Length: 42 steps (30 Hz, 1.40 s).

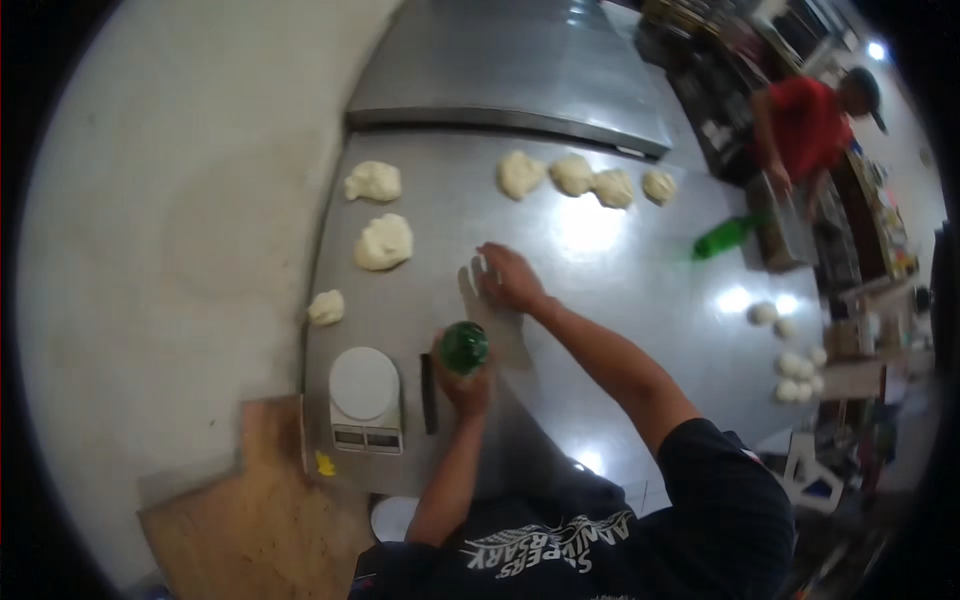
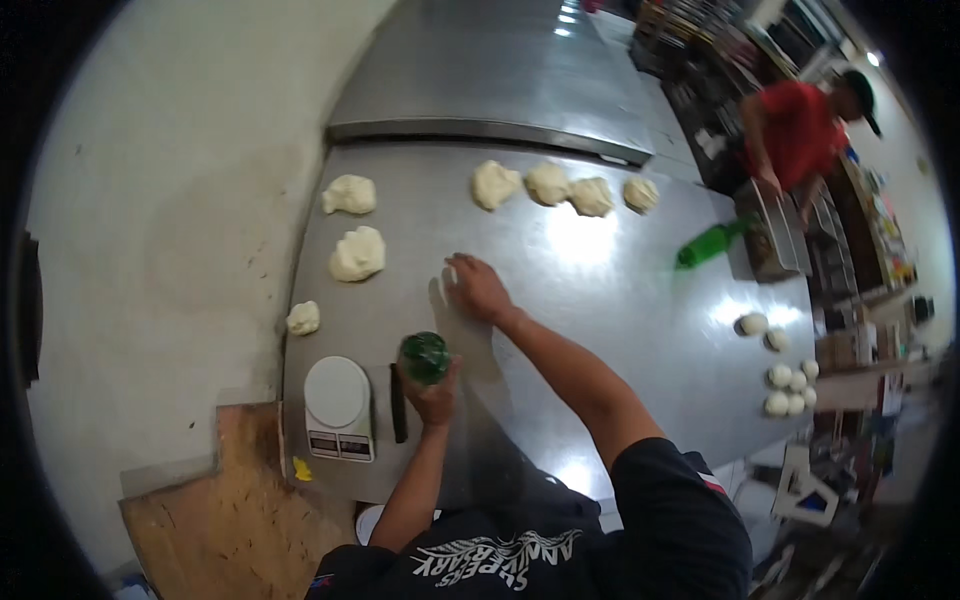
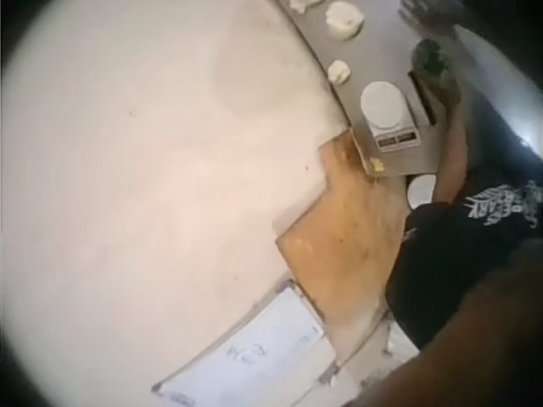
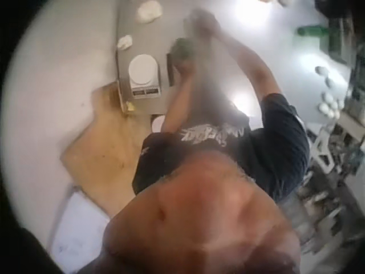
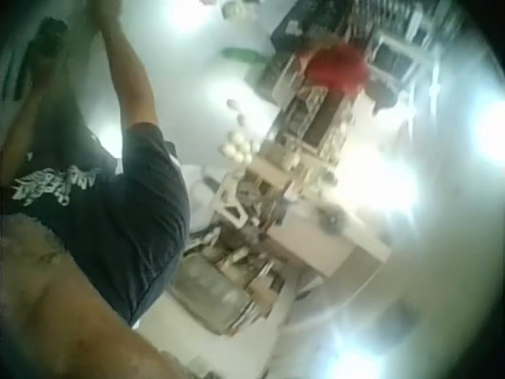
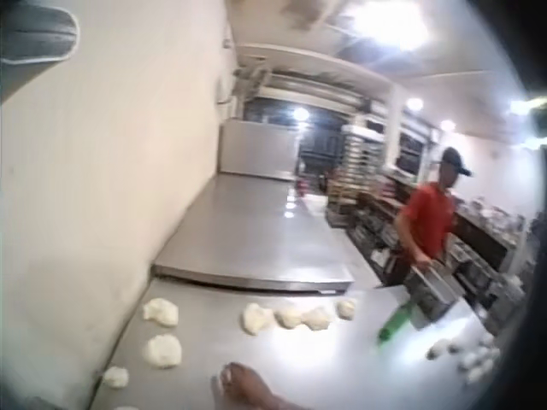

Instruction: The person shapes portions of dough by hand on a metal table and uses a green glass bottle to roll them into flat oval pieces.

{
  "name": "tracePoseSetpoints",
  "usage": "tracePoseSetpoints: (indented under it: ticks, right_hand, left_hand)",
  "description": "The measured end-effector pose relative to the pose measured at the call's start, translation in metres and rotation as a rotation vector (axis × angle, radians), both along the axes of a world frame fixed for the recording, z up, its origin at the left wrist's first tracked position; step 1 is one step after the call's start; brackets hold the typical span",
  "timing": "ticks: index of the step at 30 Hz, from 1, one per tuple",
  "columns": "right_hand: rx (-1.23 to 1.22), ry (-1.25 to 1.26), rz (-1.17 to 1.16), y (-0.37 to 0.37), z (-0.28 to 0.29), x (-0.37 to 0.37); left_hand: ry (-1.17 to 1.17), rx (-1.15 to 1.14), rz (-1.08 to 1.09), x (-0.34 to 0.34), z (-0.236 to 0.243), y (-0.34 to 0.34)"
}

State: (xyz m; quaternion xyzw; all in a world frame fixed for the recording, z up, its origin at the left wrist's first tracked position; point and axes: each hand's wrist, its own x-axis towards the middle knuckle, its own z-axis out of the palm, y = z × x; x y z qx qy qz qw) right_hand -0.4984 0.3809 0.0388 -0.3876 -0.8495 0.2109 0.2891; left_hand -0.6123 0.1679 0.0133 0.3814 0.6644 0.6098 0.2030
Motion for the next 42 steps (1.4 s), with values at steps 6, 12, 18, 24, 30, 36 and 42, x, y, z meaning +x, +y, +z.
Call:
tracePoseSetpoints:
  ticks: [6,12,18,24,30,36,42]
  right_hand:
    - [0.037,-0.139,-0.187,0.101,-0.001,-0.045]
    - [-0.008,-0.496,-0.304,0.185,-0.009,-0.003]
    - [-0.047,-0.522,-0.133,0.234,-0.008,0.008]
    - [-0.349,-0.44,-0.19,0.262,0.03,0.017]
    - [-1.003,0.666,-0.213,0.181,0.057,0.068]
    - [-1.4,1.593,0.137,-0.027,0.073,0.152]
    - [-1.653,1.931,0.044,-0.232,0.06,0.214]
  left_hand:
    - [0.048,0.05,-0.076,-0.023,-0.008,-0.019]
    - [0.079,0.104,-0.084,-0.019,-0.035,-0.021]
    - [0.017,0.123,-0.098,-0.018,-0.031,-0.019]
    - [0.11,0.015,-0.057,-0.014,-0.025,-0.013]
    - [-0.184,-0.06,-0.072,-0.017,-0.034,-0.035]
    - [-0.111,-0.203,-0.088,0.008,-0.011,-0.09]
    - [-0.198,-0.144,-0.053,0.05,0.0,-0.126]
